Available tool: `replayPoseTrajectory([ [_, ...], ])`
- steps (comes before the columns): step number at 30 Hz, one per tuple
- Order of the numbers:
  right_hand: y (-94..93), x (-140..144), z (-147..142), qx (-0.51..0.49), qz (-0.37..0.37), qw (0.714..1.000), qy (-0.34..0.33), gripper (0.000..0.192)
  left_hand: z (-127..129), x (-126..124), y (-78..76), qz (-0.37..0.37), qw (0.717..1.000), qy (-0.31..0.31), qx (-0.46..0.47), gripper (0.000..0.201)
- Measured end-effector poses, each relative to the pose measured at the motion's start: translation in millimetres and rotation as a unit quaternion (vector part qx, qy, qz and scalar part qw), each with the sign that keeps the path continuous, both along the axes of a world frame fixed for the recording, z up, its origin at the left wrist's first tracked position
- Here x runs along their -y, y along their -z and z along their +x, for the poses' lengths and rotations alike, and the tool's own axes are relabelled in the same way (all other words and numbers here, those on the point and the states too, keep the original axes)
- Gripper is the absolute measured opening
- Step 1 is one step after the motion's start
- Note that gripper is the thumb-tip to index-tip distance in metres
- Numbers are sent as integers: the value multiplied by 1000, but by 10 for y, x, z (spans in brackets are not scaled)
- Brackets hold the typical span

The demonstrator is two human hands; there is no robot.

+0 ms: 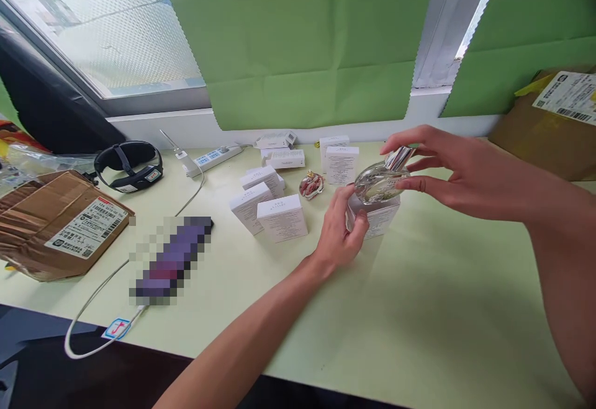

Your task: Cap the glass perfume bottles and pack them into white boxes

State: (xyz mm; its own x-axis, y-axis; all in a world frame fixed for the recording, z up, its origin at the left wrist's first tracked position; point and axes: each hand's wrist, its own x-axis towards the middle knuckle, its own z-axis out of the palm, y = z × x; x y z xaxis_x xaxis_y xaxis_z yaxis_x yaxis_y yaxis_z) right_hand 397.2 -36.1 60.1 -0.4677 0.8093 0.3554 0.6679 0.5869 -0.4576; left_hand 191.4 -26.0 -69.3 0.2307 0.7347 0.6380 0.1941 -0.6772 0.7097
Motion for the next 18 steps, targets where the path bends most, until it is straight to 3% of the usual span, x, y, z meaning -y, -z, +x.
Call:
replayPoseTrajectory([
  [18,71,-71,-65,27,-20,999,-39,36,-3,-16,21,-29,999,29,32,39],
])
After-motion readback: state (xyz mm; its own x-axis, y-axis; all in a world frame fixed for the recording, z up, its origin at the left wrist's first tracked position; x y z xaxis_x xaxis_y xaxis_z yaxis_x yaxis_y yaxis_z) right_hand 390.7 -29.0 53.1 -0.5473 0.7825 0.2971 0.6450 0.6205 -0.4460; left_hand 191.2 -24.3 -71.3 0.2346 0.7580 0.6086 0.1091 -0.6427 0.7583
